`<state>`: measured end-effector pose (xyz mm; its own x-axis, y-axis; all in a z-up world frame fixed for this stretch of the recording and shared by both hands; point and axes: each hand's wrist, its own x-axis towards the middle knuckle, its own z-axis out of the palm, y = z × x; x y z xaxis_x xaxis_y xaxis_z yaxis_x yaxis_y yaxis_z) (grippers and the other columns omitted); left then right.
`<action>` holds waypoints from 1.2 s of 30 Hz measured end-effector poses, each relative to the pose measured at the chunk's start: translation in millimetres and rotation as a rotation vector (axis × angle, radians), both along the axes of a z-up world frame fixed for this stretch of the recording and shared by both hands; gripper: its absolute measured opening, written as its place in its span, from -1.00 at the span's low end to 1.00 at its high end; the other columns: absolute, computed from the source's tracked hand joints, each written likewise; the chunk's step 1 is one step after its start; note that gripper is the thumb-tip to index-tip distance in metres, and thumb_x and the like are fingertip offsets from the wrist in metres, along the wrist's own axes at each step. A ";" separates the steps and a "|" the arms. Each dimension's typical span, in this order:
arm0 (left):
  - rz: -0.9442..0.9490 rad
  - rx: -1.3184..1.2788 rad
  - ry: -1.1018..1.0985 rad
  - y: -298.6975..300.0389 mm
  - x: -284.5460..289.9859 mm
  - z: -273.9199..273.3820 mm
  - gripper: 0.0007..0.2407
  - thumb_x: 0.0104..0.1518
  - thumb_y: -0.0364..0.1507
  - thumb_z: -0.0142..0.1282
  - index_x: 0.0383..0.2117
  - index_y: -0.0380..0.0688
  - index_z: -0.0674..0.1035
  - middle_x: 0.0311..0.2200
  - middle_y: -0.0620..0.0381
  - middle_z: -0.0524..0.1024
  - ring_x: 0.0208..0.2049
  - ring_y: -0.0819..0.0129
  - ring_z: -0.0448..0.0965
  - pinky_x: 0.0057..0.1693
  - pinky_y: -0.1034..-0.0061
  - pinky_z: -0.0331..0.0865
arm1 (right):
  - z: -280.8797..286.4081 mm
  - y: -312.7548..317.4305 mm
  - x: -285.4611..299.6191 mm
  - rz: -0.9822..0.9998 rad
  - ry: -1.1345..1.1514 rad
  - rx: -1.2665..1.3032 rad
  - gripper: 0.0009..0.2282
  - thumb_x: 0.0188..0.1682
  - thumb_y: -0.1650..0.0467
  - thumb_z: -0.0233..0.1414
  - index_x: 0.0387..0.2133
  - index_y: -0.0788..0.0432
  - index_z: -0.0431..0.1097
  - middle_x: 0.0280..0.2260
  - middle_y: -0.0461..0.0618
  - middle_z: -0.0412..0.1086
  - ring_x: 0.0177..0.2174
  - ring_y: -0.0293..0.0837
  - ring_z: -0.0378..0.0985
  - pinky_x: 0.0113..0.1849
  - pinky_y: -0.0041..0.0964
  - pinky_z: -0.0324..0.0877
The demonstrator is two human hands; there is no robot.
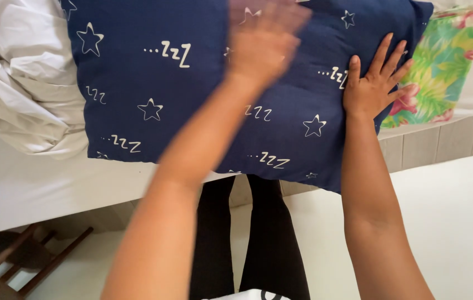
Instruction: The person removes a floral pillowcase from a pillow, turns it inside out, and folds it into a small rectangle. They then place the folded pillowcase on the bed next to the pillow.
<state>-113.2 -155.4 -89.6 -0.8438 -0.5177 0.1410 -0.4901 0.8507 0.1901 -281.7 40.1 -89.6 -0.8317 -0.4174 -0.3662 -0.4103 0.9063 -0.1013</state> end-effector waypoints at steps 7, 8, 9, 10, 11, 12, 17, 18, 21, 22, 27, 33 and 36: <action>0.490 -0.069 -0.239 -140.1 208.7 -6.5 -0.63 0.37 -0.24 -0.13 0.28 0.08 0.43 0.36 -0.07 0.20 0.38 -0.27 -0.03 0.25 -0.58 -0.21 | 14.7 -7.0 4.5 0.023 -0.005 0.001 -0.33 0.19 -0.13 -0.24 0.51 -0.29 -0.23 0.52 -0.16 -0.35 0.46 0.20 -0.37 0.30 0.53 -0.43; 0.649 0.052 -0.278 -145.5 225.0 0.6 -0.62 0.38 -0.22 -0.16 0.31 0.20 0.37 0.38 -0.01 0.14 0.39 -0.29 -0.08 0.26 -0.55 -0.24 | 21.0 -9.7 5.4 0.023 -0.021 0.025 -0.33 0.19 -0.11 -0.24 0.51 -0.27 -0.24 0.51 -0.16 -0.36 0.46 0.20 -0.36 0.29 0.54 -0.41; 0.806 0.176 -0.318 -148.5 242.1 7.7 -0.61 0.39 -0.19 -0.19 0.35 0.31 0.31 0.41 0.05 0.09 0.39 -0.30 -0.13 0.28 -0.53 -0.28 | 26.9 -9.6 7.4 0.023 -0.040 0.051 -0.34 0.18 -0.10 -0.25 0.51 -0.26 -0.24 0.51 -0.15 -0.37 0.45 0.20 -0.36 0.28 0.54 -0.39; 0.807 0.175 -0.320 -136.7 237.9 13.5 -0.61 0.39 -0.19 -0.19 0.35 0.31 0.31 0.41 0.05 0.09 0.39 -0.30 -0.13 0.28 -0.53 -0.28 | 23.3 -3.6 14.3 0.024 -0.043 0.050 -0.34 0.18 -0.10 -0.25 0.51 -0.26 -0.24 0.51 -0.15 -0.37 0.45 0.20 -0.36 0.28 0.54 -0.39; 0.957 0.232 -0.286 -126.1 235.8 19.5 -0.59 0.39 -0.16 -0.22 0.38 0.28 0.24 0.43 0.03 0.04 0.41 -0.29 -0.14 0.30 -0.52 -0.28 | 20.6 -0.5 22.0 0.041 0.032 -0.008 -0.37 0.23 -0.01 -0.24 0.52 -0.19 -0.21 0.52 -0.09 -0.35 0.46 0.23 -0.34 0.29 0.54 -0.33; 1.106 0.290 -0.249 -116.7 234.4 25.8 -0.56 0.39 -0.14 -0.25 0.41 0.26 0.16 0.45 0.00 0.00 0.43 -0.28 -0.15 0.32 -0.50 -0.28 | 18.3 1.6 30.5 0.058 0.107 -0.067 -0.41 0.27 0.07 -0.24 0.54 -0.11 -0.19 0.52 -0.03 -0.33 0.47 0.25 -0.32 0.29 0.53 -0.27; 0.600 0.064 -0.072 63.0 136.4 53.0 -0.54 0.35 -0.19 -0.11 0.37 0.04 0.25 0.42 -0.14 0.05 0.45 -0.41 -0.15 0.38 -0.52 -0.26 | 48.1 6.7 191.2 0.485 0.378 -0.045 -0.52 0.31 0.18 -0.13 0.48 -0.06 0.07 0.51 0.08 -0.19 0.47 0.17 -0.27 0.33 0.46 -0.43; 0.422 0.168 -0.085 103.6 115.5 75.5 -0.53 0.30 -0.19 -0.08 0.36 0.07 0.30 0.43 -0.13 0.05 0.44 -0.38 -0.15 0.34 -0.57 -0.26 | 40.8 17.7 219.1 0.603 0.396 -0.150 -0.53 0.31 0.13 -0.07 0.47 -0.19 0.15 0.53 -0.05 -0.19 0.50 0.03 -0.29 0.37 0.39 -0.51; 0.340 0.275 0.026 123.6 156.9 45.2 -0.54 0.38 -0.19 -0.09 0.43 0.28 0.28 0.51 0.18 0.06 0.54 -0.08 -0.08 0.46 -0.49 -0.19 | 18.0 65.6 204.4 0.561 0.373 -0.127 -0.48 0.24 0.06 -0.08 0.45 -0.13 0.22 0.51 -0.03 -0.17 0.47 0.02 -0.26 0.30 0.42 -0.53; 0.340 0.279 0.024 103.7 175.8 54.2 -0.54 0.38 -0.19 -0.09 0.43 0.28 0.28 0.51 0.18 0.06 0.54 -0.08 -0.08 0.46 -0.49 -0.19 | 22.2 71.5 194.3 0.561 0.371 -0.124 -0.48 0.24 0.06 -0.08 0.45 -0.13 0.22 0.51 -0.03 -0.17 0.47 0.02 -0.26 0.30 0.42 -0.53; 0.465 -0.091 -0.338 41.0 307.9 -12.8 -0.49 0.42 -0.15 -0.16 0.52 0.26 0.19 0.53 0.19 -0.08 0.52 0.00 -0.29 0.37 -0.39 -0.39 | 1.1 129.3 151.2 0.178 0.248 -0.077 -0.45 0.24 0.10 -0.16 0.47 -0.04 0.05 0.47 0.11 -0.21 0.42 0.22 -0.28 0.26 0.46 -0.50; 1.045 0.121 -0.225 25.7 305.3 -0.8 -0.55 0.51 -0.21 -0.36 0.53 0.25 0.15 0.56 0.20 -0.12 0.57 -0.05 -0.27 0.45 -0.42 -0.47 | 10.0 129.6 153.5 -0.162 0.214 -0.099 -0.49 0.30 0.13 -0.40 0.51 -0.07 -0.08 0.50 0.06 -0.28 0.46 0.20 -0.31 0.34 0.41 -0.46; 0.770 0.069 0.107 85.6 243.4 18.2 -0.50 0.50 -0.14 -0.33 0.54 0.13 0.04 0.55 0.06 -0.25 0.55 -0.22 -0.40 0.44 -0.39 -0.54 | 17.8 98.6 205.2 -0.055 0.295 -0.345 -0.48 0.33 0.12 -0.39 0.51 0.01 -0.10 0.51 0.08 -0.33 0.47 0.22 -0.37 0.34 0.39 -0.51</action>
